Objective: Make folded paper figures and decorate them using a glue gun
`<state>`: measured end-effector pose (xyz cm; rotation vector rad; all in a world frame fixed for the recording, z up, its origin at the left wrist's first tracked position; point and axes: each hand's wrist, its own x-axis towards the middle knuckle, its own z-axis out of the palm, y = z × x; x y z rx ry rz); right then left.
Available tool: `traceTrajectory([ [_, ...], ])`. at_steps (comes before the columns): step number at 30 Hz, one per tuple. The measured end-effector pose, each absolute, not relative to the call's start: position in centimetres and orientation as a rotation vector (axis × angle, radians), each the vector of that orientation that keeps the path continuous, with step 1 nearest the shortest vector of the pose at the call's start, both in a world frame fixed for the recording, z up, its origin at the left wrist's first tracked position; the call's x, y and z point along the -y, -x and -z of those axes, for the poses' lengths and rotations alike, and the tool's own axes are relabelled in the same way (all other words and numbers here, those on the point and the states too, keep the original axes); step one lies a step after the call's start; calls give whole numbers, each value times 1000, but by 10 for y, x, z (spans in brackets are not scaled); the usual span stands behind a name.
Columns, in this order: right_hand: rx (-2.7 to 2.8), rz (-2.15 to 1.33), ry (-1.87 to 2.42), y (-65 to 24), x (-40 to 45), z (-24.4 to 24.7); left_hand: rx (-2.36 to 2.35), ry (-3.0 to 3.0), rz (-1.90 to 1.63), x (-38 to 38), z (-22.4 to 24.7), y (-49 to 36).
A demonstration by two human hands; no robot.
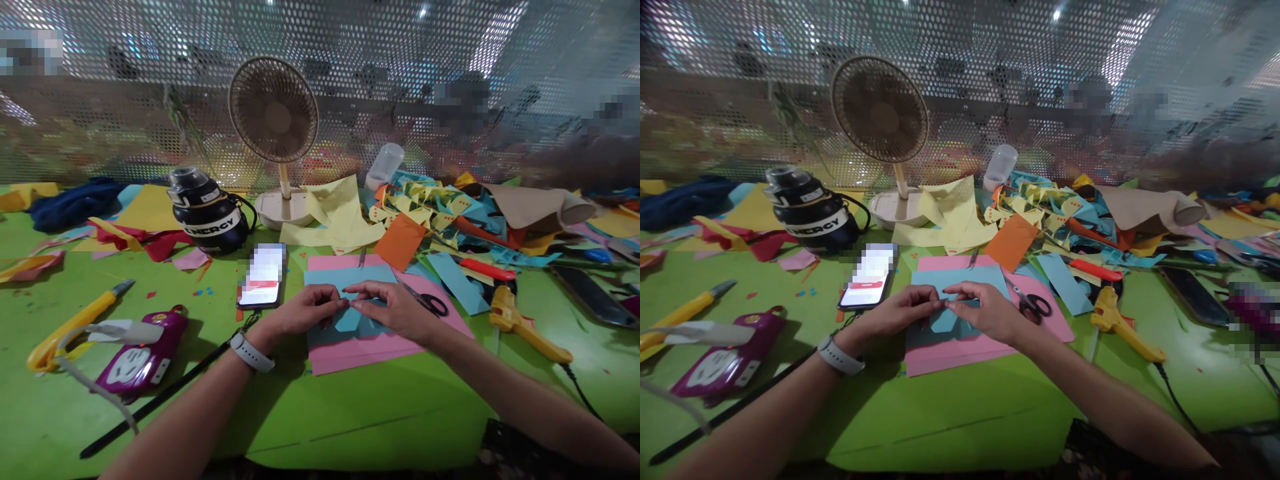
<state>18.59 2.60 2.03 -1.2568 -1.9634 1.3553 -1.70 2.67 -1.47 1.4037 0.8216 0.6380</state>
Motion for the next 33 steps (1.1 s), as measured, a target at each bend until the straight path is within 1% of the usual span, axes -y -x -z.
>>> traceTrajectory([
  [7, 1864, -1425, 1260, -193, -31, -15, -891, -1307, -709, -25, 14, 18],
  [12, 1833, -1379, 1285, -198, -35, -18, -1069, -1195, -983, -31, 17, 17],
  [14, 1833, -1366, 1290, -199, -36, -20, -1140, -1181, -1039, -33, 18, 16],
  [17, 1848, -1334, 1280, -201, -38, -21, -1185, -1181, -1038, -31, 15, 15],
  [23, 1999, -1207, 1245, -202, -41, -15, -981, -1317, -896, -22, 10, 9],
  [33, 2140, -1090, 1208, -197, -36, -17, -1068, -1531, -821, -19, 11, 6],
])
